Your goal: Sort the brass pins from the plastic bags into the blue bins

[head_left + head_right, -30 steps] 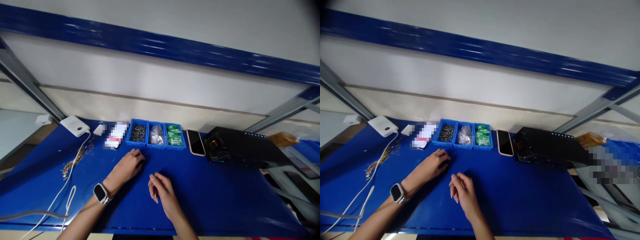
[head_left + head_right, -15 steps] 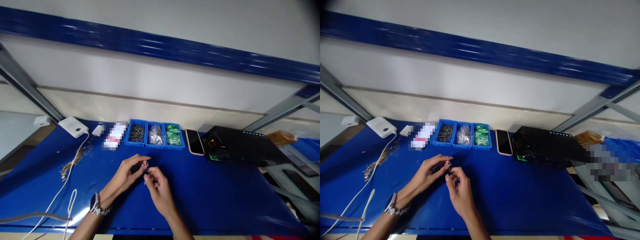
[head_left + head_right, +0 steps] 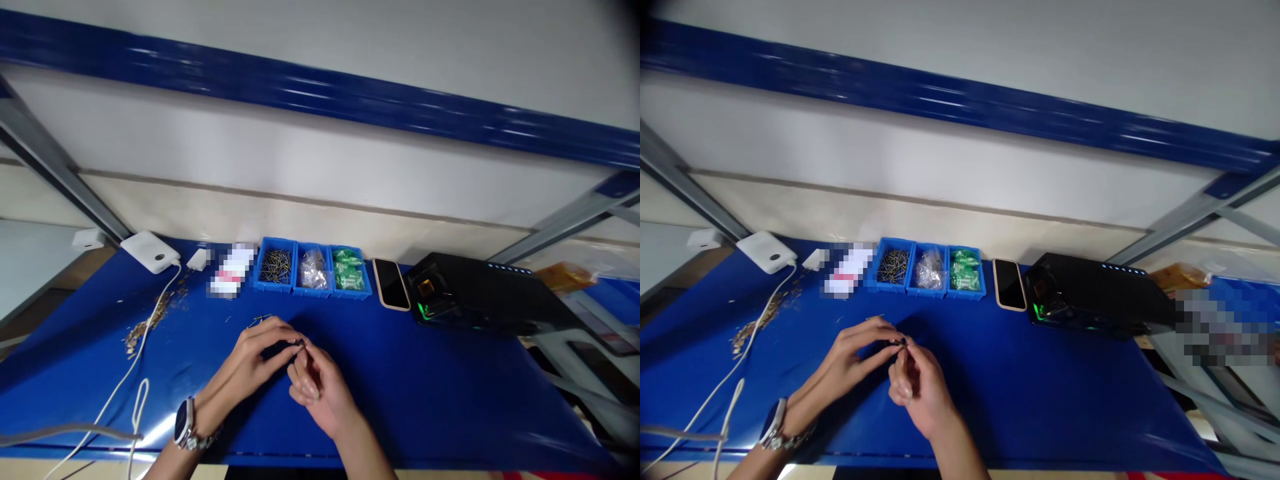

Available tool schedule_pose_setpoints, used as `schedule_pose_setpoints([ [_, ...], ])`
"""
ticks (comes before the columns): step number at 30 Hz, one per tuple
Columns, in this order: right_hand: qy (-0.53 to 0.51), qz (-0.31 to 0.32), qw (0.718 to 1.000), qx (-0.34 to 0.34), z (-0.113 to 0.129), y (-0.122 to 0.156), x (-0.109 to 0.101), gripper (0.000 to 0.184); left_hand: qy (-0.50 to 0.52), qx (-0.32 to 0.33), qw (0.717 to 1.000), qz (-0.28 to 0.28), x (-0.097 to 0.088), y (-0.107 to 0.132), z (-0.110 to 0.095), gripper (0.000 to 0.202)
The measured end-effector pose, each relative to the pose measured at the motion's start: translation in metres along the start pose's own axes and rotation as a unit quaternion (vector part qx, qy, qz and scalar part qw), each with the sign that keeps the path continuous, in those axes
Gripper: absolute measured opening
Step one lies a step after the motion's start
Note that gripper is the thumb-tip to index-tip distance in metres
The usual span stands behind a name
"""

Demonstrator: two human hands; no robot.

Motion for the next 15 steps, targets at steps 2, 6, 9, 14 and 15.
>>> schedule_pose_setpoints([
  [2, -0.020, 0.005, 1.000, 0.008, -0.002, 0.000, 0.001, 0.051, -0.013, 0.040, 0.999, 0.006, -0.001, -0.002, -0.012, 0.015],
  [6, 0.020, -0.045, 0.998, -0.046, 0.002, -0.002, -0.011, 0.049, -0.069, 0.124, 0.986, -0.082, -0.025, -0.021, -0.036, 0.021],
  [9, 0.106, -0.096, 0.984, -0.107, 0.007, -0.002, -0.024, 0.047, -0.163, 0.141, 0.957, -0.193, -0.051, -0.043, -0.032, 0.025],
  [14, 0.221, -0.091, 0.961, -0.140, 0.006, 0.001, -0.030, 0.045, -0.290, 0.018, 0.948, -0.127, -0.052, -0.051, 0.026, 0.035],
  [15, 0.238, -0.086, 0.957, -0.145, 0.006, 0.002, -0.030, 0.045, -0.288, 0.015, 0.951, -0.111, -0.049, -0.044, 0.033, 0.029],
])
Point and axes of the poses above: each hand's wrist, its own y-axis away from the middle knuckle, its own x-axis out of the palm, z = x × y, the point moved 8 cm from there along -y, towards the middle knuckle, and after that the axes turned 11 degrees about -z, right-handed, at the moved point
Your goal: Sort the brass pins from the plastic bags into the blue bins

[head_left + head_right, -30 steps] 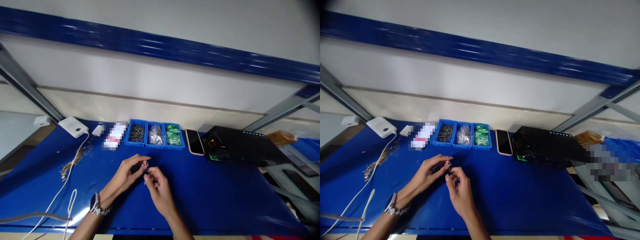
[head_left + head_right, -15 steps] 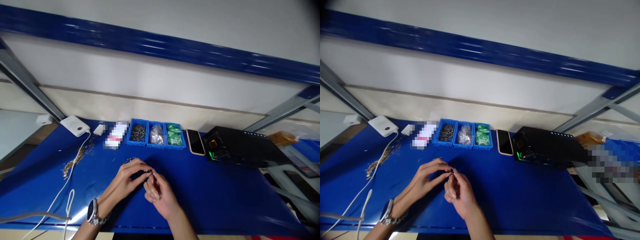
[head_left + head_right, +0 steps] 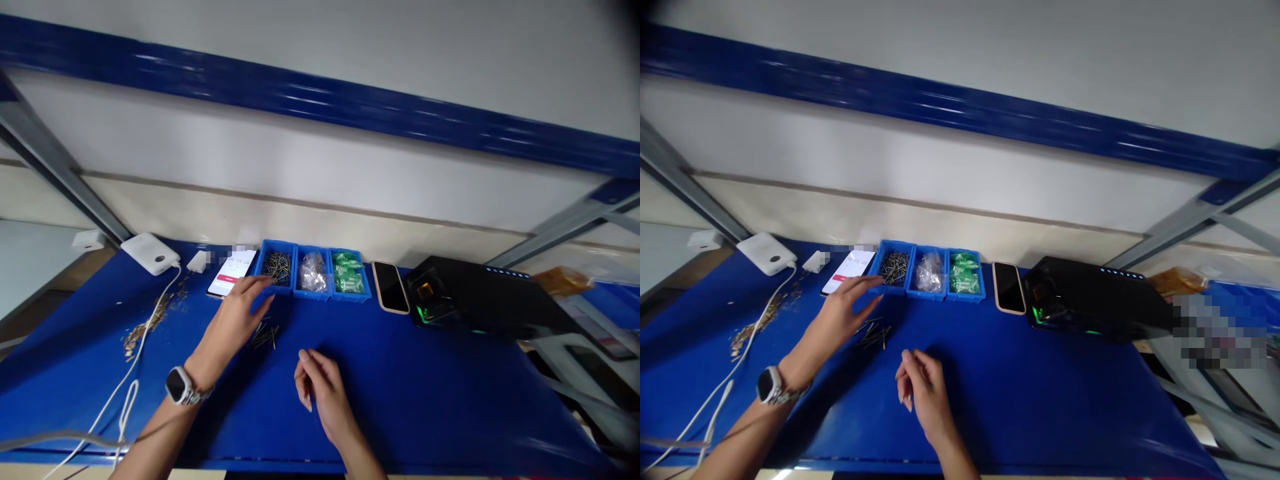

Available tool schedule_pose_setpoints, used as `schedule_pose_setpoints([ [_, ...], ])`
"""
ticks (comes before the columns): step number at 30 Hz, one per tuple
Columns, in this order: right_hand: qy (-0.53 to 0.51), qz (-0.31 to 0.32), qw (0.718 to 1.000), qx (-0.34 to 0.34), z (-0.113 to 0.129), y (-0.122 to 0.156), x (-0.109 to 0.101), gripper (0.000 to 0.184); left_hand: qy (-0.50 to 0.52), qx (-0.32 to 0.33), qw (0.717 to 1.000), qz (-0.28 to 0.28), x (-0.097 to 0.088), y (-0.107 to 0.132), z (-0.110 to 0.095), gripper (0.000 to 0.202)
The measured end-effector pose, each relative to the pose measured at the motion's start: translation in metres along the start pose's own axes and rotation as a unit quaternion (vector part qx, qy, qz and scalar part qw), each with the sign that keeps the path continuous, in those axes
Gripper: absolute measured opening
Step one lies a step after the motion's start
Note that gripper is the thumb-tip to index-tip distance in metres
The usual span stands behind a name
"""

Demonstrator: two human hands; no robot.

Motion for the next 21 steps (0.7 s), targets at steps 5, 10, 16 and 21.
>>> schedule_pose_setpoints([
  [5, 0.043, 0.019, 0.999, -0.014, 0.001, 0.001, 0.002, 0.045, -0.040, 0.009, 0.984, 0.174, 0.024, 0.051, 0.004, 0.019],
  [10, 0.054, 0.021, 0.998, -0.019, 0.000, 0.002, 0.003, 0.045, -0.039, 0.032, 0.975, 0.217, 0.035, 0.058, -0.001, 0.006],
  [16, 0.060, 0.020, 0.998, -0.028, 0.002, 0.003, 0.002, 0.046, -0.016, 0.049, 0.977, 0.209, 0.038, 0.055, -0.005, 0.009],
  [21, 0.094, -0.014, 0.993, -0.068, 0.008, -0.004, -0.003, 0.035, 0.032, 0.021, 0.985, 0.168, 0.034, 0.062, -0.004, 0.014],
])
Point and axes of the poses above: each hand's wrist, its own y-axis away from the middle knuckle, its own x-axis out of the palm, z = x × y, the point moved 8 cm from there along -y, towards the middle knuckle, and after that the axes turned 11 degrees about -z, right-handed, at the moved point
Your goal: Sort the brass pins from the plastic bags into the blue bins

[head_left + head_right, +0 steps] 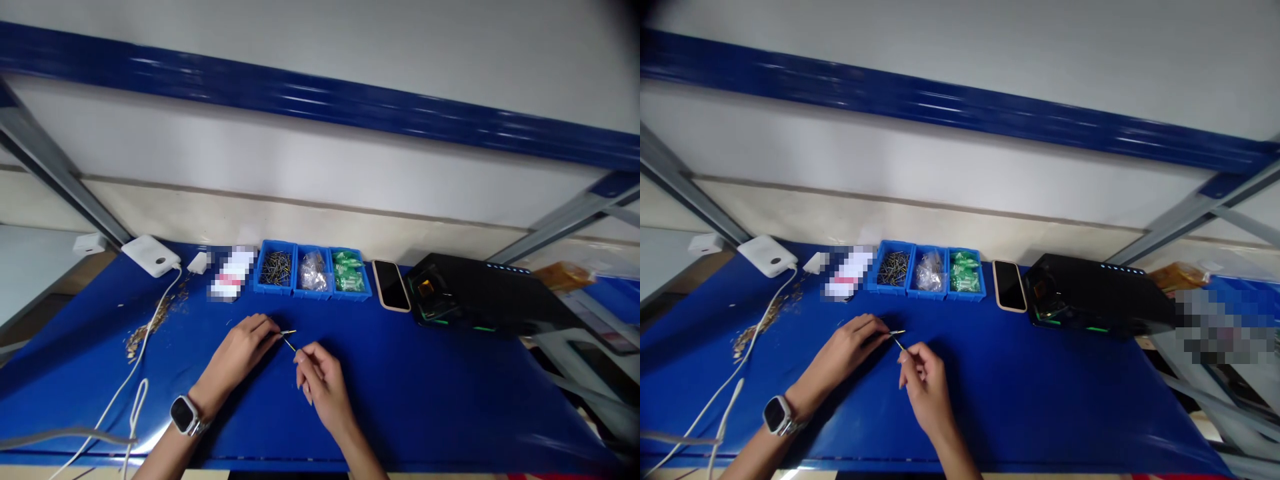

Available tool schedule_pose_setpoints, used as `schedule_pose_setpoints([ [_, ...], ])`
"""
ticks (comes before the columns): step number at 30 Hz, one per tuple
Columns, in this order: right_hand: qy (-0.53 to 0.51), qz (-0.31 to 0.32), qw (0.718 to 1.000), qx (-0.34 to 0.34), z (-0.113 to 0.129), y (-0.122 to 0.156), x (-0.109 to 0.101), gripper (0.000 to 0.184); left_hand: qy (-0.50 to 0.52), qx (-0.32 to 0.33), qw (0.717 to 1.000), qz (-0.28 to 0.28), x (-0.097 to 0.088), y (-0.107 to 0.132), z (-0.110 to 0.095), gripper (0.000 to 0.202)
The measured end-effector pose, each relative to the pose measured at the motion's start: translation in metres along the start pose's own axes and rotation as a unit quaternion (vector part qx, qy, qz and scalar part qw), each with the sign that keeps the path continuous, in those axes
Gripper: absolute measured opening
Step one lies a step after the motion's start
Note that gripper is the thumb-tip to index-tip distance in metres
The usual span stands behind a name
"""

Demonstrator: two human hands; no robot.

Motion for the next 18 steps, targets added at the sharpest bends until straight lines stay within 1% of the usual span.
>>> schedule_pose_setpoints([
  [3, 0.035, -0.036, 0.998, -0.049, 0.006, -0.009, -0.006, 0.027, 0.059, -0.010, 0.997, -0.046, -0.003, 0.004, 0.001, 0.012],
  [6, 0.071, -0.052, 0.993, -0.083, 0.014, -0.018, -0.008, 0.028, 0.093, -0.004, 0.991, -0.091, -0.008, 0.006, -0.003, 0.010],
  [9, 0.103, -0.019, 0.989, -0.105, 0.023, -0.022, -0.002, 0.023, 0.109, 0.010, 0.988, -0.110, -0.011, 0.005, -0.011, 0.010],
  [12, 0.093, 0.013, 0.990, -0.105, 0.026, -0.021, 0.004, 0.030, 0.120, 0.018, 0.987, -0.102, -0.014, 0.002, -0.020, 0.010],
  [14, 0.042, 0.022, 0.996, -0.075, 0.024, -0.020, 0.005, 0.032, 0.122, 0.021, 0.989, -0.087, -0.015, 0.001, -0.026, 0.011],
  [16, -0.059, 0.036, 0.998, -0.006, 0.018, -0.019, 0.007, 0.033, 0.130, 0.032, 0.988, -0.078, -0.016, 0.000, -0.033, 0.012],
  [17, -0.127, 0.044, 0.990, 0.045, 0.013, -0.017, 0.009, 0.034, 0.141, 0.038, 0.986, -0.082, -0.018, 0.000, -0.036, 0.014],
  [18, -0.202, 0.054, 0.973, 0.101, 0.007, -0.016, 0.011, 0.034, 0.156, 0.041, 0.983, -0.091, -0.020, 0.000, -0.040, 0.018],
])
Point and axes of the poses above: each hand's wrist, its own y-axis away from the middle knuckle, its own x-axis out of the palm, z = x × y, the point moved 8 cm from there along -y, towards the middle knuckle, and after that the axes turned 11 degrees about -z, right-handed, at the moved point
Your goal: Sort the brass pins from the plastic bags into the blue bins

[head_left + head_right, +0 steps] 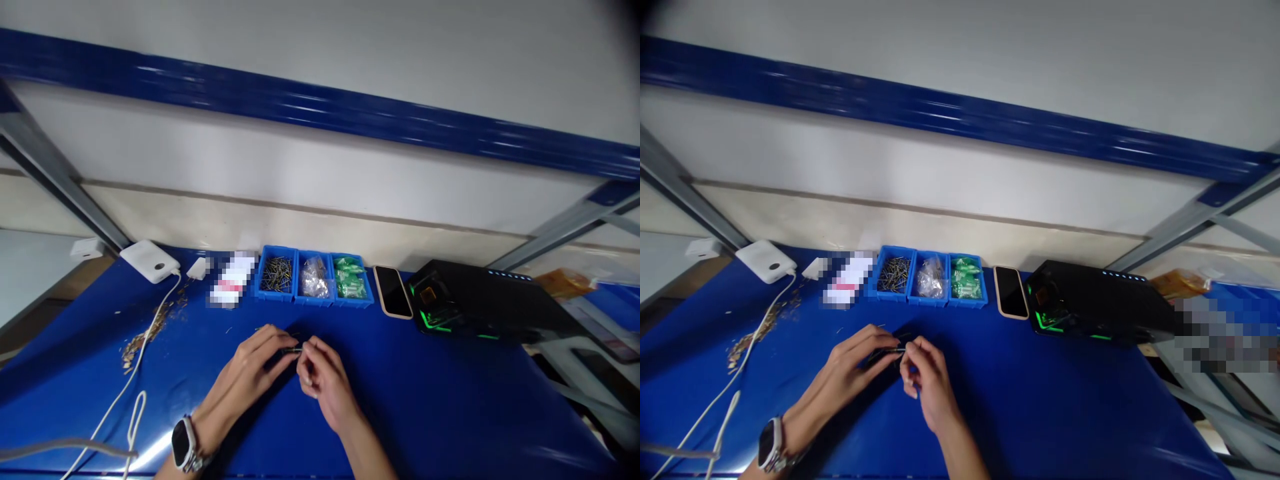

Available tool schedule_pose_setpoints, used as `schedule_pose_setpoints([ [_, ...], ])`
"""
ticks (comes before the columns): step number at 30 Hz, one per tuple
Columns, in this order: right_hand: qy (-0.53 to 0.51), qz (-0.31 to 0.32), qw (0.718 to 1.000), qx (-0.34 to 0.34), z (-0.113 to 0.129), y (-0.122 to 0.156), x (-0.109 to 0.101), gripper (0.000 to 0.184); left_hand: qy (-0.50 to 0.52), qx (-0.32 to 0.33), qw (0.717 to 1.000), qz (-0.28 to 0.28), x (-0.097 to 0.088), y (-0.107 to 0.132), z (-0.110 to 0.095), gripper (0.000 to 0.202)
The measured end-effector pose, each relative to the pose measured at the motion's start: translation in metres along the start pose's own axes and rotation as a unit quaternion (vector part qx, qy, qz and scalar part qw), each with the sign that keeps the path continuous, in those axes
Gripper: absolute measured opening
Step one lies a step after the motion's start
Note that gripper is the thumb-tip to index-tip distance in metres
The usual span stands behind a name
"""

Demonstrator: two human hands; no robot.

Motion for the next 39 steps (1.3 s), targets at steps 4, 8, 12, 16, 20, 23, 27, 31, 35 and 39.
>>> schedule_pose_setpoints([
  [4, -0.233, 0.024, 0.961, 0.144, -0.017, 0.006, 0.004, 0.037, 0.047, -0.013, 0.998, -0.038, -0.001, -0.002, -0.015, 0.031],
  [8, -0.253, 0.009, 0.951, 0.175, -0.027, 0.011, 0.004, 0.040, 0.020, 0.018, 1.000, 0.011, 0.008, -0.008, -0.031, 0.033],
  [12, -0.222, 0.004, 0.961, 0.165, -0.022, 0.017, 0.011, 0.039, -0.030, 0.091, 0.993, 0.063, 0.010, -0.011, -0.039, 0.028],
  [16, -0.133, 0.016, 0.989, 0.062, -0.003, 0.023, 0.010, 0.040, -0.033, 0.108, 0.993, 0.027, -0.011, -0.016, -0.036, 0.023],
  [20, 0.156, -0.028, 0.982, -0.104, 0.008, 0.025, -0.002, 0.035, -0.086, 0.121, 0.978, -0.147, -0.050, -0.049, -0.022, 0.025],
  [23, 0.383, -0.075, 0.890, -0.236, 0.018, 0.023, -0.002, 0.016, -0.180, 0.036, 0.971, -0.151, -0.049, -0.084, 0.013, 0.016],
  [27, 0.514, -0.083, 0.804, -0.286, 0.030, 0.007, 0.007, 0.028, -0.203, 0.008, 0.970, -0.134, -0.038, -0.088, 0.032, 0.029],
  [31, 0.494, -0.063, 0.839, -0.220, 0.042, -0.018, 0.006, 0.020, -0.138, 0.003, 0.987, -0.080, -0.023, -0.046, 0.030, 0.018],
  [35, 0.425, -0.034, 0.889, -0.167, 0.042, -0.029, 0.002, 0.010, -0.110, -0.025, 0.993, -0.032, -0.012, -0.008, 0.029, 0.017],
  [39, 0.286, -0.021, 0.955, -0.076, 0.020, -0.025, -0.001, 0.016, -0.101, -0.018, 0.994, -0.028, -0.007, 0.009, 0.019, 0.026],
])
Point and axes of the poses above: each hand's wrist, its own y-axis away from the middle knuckle, its own x-axis out of the palm, z = x × y, the point moved 8 cm from there along -y, towards the middle knuckle, and after that the axes turned 11 degrees about -z, right-handed, at the moved point
